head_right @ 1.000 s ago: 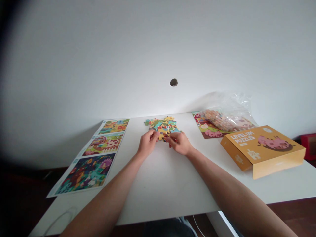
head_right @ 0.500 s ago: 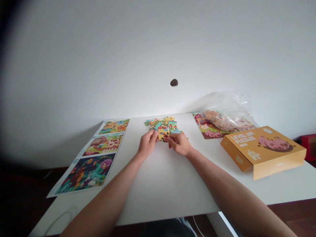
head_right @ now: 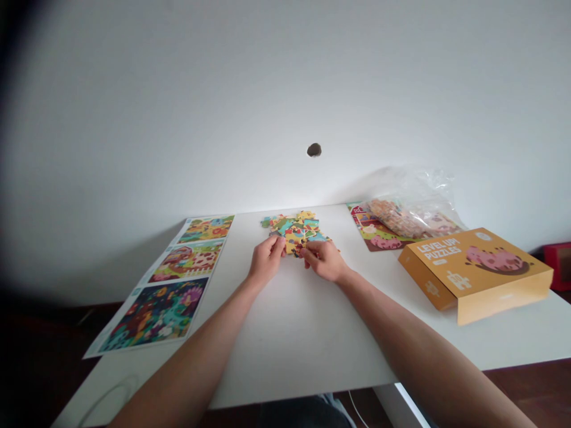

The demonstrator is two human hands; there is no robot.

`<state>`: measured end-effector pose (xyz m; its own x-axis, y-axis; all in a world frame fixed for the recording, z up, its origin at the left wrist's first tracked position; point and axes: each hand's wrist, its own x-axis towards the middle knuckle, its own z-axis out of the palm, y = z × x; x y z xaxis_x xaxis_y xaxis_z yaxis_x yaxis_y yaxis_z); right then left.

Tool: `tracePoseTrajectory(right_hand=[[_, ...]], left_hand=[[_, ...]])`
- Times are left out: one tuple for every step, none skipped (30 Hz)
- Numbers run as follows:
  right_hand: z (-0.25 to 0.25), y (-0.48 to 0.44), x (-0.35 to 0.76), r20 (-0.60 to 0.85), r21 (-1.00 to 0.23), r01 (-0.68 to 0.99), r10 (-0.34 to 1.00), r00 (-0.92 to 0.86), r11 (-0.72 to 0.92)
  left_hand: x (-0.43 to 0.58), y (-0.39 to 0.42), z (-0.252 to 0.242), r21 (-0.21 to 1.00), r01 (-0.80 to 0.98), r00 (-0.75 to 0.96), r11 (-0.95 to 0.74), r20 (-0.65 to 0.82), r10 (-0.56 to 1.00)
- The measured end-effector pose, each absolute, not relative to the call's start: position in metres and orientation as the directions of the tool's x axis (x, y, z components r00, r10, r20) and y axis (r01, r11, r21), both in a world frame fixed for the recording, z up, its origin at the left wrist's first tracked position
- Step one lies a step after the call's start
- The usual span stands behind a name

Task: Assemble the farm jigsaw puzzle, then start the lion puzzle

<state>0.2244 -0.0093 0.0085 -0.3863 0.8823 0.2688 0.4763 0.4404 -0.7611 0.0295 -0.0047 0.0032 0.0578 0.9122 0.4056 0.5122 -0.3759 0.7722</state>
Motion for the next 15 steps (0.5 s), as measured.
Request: tracePoseTrajectory(right_hand=[[0.0087,-0.0092,0.2241,0.274,-0.755,0.484,0.883,-0.382,0.443],[0.0091,-0.0092,0.2238,0.282,-0.747,0.491,0.883,-0.375,0.448],[0.0097,-0.0093,0.2234,0.292,-0.74,0.499,0.883,-0.366,0.452],[0.0102,-0.0094,0.2229,0.303,-0.732,0.507,0.884,-0.355,0.454],[0.0107,-0.0095,0.2224,0.31,-0.727,0.514,0.886,-0.344,0.454],[0.0111,-0.0097,0.2219,0.313,-0.725,0.52,0.889,-0.334,0.451],[0.0114,-0.0098,0.2213,0.313,-0.725,0.525,0.892,-0.325,0.446],[0.0115,-0.0099,0.2209,0.312,-0.725,0.528,0.894,-0.32,0.442],[0.0115,-0.0099,0.2205,0.31,-0.725,0.53,0.896,-0.319,0.44],[0.0114,-0.0099,0.2203,0.31,-0.726,0.53,0.896,-0.317,0.439],[0.0113,-0.0097,0.2204,0.312,-0.727,0.529,0.897,-0.314,0.438],[0.0112,-0.0093,0.2209,0.315,-0.727,0.528,0.896,-0.314,0.44],[0.0111,-0.0087,0.2217,0.321,-0.724,0.528,0.894,-0.313,0.445],[0.011,-0.0079,0.223,0.33,-0.717,0.531,0.891,-0.312,0.452],[0.0109,-0.0068,0.2247,0.341,-0.708,0.538,0.889,-0.306,0.458]], left_hand=[[0.0292,-0.0043,0.0029,0.772,0.514,0.053,-0.374,0.407,0.912],[0.0289,-0.0039,0.0025,0.771,0.517,0.048,-0.372,0.408,0.912],[0.0286,-0.0033,0.002,0.77,0.521,0.041,-0.368,0.408,0.912],[0.0282,-0.0027,0.0014,0.769,0.526,0.034,-0.364,0.409,0.912],[0.0279,-0.0021,0.0009,0.767,0.531,0.026,-0.36,0.41,0.912],[0.0278,-0.0015,0.0003,0.765,0.535,0.021,-0.357,0.41,0.912],[0.0277,-0.001,-0.0003,0.763,0.54,0.018,-0.355,0.411,0.912],[0.0276,-0.0005,-0.0008,0.76,0.546,0.018,-0.353,0.411,0.911],[0.0276,-0.0001,-0.0013,0.754,0.555,0.018,-0.352,0.412,0.911],[0.0274,0.0005,-0.0018,0.746,0.568,0.015,-0.348,0.413,0.911],[0.027,0.0011,-0.0023,0.737,0.585,0.005,-0.339,0.414,0.91],[0.0262,0.0019,-0.0026,0.728,0.605,-0.016,-0.322,0.415,0.91],[0.0251,0.0029,-0.003,0.722,0.625,-0.049,-0.295,0.414,0.909],[0.0235,0.0041,-0.0032,0.72,0.644,-0.093,-0.259,0.41,0.907],[0.0216,0.0055,-0.0034,0.72,0.661,-0.146,-0.213,0.402,0.904]])
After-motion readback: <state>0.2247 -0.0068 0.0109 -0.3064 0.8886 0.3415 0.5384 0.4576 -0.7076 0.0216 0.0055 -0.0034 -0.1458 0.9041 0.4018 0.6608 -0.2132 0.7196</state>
